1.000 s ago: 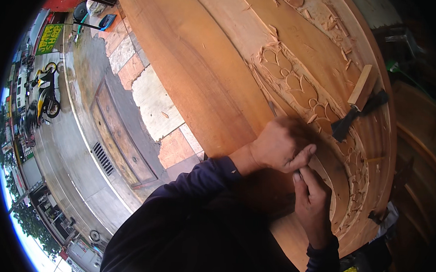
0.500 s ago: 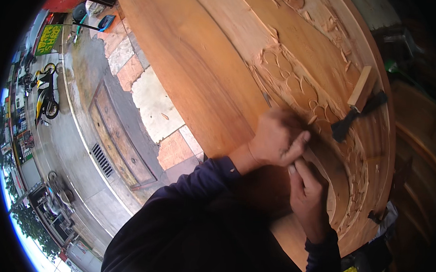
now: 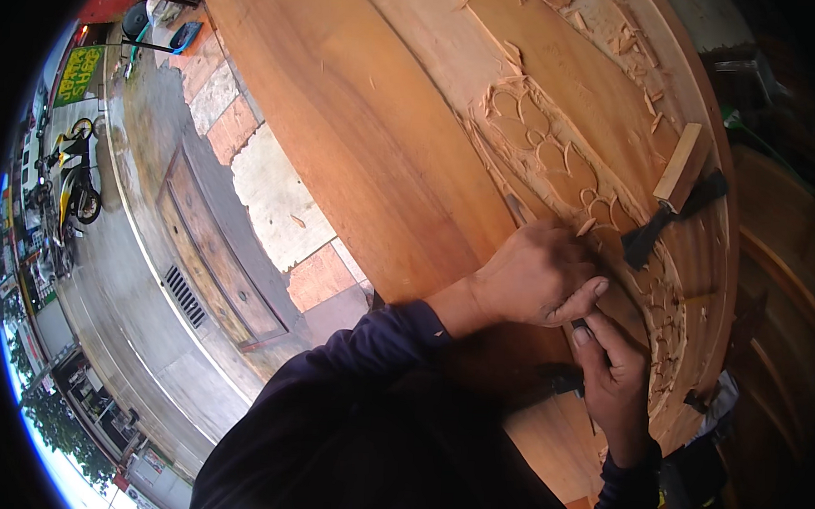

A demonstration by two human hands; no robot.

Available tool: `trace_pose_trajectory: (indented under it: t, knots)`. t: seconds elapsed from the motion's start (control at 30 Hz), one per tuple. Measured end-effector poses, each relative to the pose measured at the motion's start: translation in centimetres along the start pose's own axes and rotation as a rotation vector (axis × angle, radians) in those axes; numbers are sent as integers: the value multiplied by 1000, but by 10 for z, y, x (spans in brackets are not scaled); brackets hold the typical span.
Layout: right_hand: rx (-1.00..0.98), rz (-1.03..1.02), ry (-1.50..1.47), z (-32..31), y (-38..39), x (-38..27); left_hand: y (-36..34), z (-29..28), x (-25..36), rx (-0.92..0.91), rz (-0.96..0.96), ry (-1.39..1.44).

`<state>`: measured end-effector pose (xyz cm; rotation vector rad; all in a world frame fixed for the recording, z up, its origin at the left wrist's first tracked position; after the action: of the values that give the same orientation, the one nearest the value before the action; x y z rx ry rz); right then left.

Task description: The person carves decorative patterns into a large wooden door using a chisel. They use both hands to guide the tool along the wood, removing shavings to reveal the design.

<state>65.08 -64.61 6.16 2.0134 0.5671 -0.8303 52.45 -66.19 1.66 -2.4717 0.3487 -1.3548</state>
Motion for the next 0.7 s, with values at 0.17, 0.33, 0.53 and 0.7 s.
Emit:
trace_pose_trajectory:
  t: [0.17,0.33,0.53,0.7]
  knots:
    - [35,-57,-69,3,-3,1,-3,-2,-2,-18,-54,-15]
    - [-11,-49,-34,3,-8,-2,-5,-12,-1,147,-25,27]
    - [128,-271,228,-26,15,-24,0,-14,-7,137,-82,2]
    - [316,-494,-4,-22,16,-18,5,-11,-9,232,-35,24]
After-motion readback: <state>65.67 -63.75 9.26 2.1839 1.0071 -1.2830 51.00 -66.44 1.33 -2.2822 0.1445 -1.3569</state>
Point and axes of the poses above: each hand's wrist, its own y-axis away from the middle knuckle, its own z-axis out of the palm, x = y × z, the point moved 9 cm from there along -y, towards the middle knuckle, and after that the axes turned 10 degrees about -x, right-handed, at the moved point
